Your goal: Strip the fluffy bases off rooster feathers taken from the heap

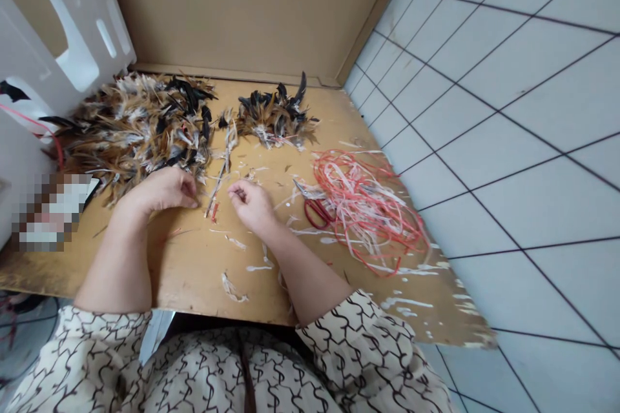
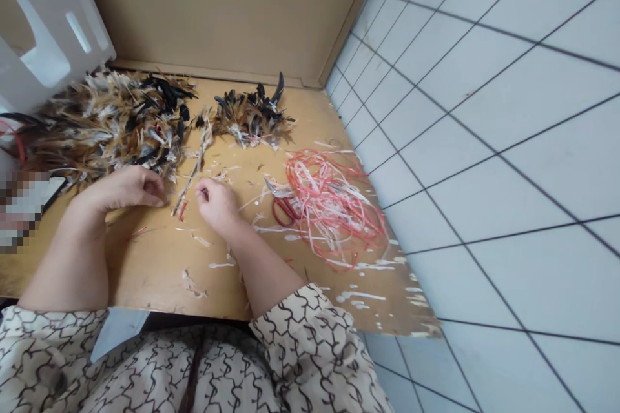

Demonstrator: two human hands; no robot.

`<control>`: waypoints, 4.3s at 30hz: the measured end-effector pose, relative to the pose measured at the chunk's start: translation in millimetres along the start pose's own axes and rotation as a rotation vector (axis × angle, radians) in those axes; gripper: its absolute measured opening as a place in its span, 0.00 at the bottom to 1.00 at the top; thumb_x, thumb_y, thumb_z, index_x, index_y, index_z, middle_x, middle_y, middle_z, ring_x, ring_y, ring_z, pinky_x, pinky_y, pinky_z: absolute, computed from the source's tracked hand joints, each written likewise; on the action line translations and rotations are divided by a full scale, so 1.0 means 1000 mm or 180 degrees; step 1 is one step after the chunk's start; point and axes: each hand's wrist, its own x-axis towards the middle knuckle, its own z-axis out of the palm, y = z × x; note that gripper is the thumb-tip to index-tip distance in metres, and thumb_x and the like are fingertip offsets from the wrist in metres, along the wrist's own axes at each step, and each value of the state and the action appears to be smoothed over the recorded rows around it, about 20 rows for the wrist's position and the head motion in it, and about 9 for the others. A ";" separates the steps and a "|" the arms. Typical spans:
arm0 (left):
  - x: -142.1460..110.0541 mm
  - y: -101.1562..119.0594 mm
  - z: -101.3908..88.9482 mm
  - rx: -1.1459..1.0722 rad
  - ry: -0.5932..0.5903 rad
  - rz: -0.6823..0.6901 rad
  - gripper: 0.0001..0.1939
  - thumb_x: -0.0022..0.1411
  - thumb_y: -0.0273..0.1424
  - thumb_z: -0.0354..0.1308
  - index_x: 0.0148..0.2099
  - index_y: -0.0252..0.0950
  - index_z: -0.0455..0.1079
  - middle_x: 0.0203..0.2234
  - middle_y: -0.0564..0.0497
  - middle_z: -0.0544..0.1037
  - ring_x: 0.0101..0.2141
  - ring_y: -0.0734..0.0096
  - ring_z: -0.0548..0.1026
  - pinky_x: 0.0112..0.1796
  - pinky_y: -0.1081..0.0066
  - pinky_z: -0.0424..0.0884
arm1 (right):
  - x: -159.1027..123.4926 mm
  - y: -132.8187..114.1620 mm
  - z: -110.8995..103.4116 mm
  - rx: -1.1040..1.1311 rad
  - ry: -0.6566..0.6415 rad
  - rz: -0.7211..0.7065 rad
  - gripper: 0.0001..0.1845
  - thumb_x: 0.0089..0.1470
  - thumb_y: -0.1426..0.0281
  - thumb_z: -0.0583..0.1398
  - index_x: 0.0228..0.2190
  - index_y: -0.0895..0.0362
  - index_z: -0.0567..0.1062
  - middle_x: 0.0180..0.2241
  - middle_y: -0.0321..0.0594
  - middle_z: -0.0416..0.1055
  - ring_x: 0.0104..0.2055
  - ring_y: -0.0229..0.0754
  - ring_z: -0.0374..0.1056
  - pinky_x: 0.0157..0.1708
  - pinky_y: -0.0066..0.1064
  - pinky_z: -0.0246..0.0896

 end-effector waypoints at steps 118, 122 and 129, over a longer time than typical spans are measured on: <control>-0.024 -0.024 -0.022 0.0832 0.0470 -0.1877 0.16 0.48 0.33 0.55 0.40 0.36 0.73 0.35 0.45 0.78 0.36 0.62 0.73 0.29 0.73 0.62 | -0.003 -0.020 -0.034 -0.1721 0.0115 -0.0096 0.17 0.43 0.81 0.52 0.32 0.57 0.76 0.36 0.45 0.68 0.42 0.46 0.59 0.44 0.37 0.53; -0.022 -0.025 -0.020 0.0795 0.0228 -0.1716 0.10 0.46 0.34 0.57 0.32 0.36 0.73 0.28 0.48 0.76 0.30 0.66 0.71 0.25 0.74 0.59 | -0.003 -0.017 -0.030 -0.1710 0.0108 -0.0192 0.15 0.44 0.81 0.52 0.30 0.57 0.75 0.35 0.45 0.69 0.42 0.47 0.59 0.43 0.38 0.52; -0.019 -0.021 -0.017 0.0479 0.0712 -0.1549 0.06 0.45 0.27 0.56 0.18 0.37 0.65 0.13 0.55 0.63 0.21 0.72 0.61 0.23 0.75 0.53 | -0.003 -0.017 -0.030 -0.1650 0.0148 -0.0300 0.14 0.44 0.80 0.52 0.29 0.57 0.75 0.35 0.45 0.70 0.42 0.47 0.60 0.43 0.38 0.52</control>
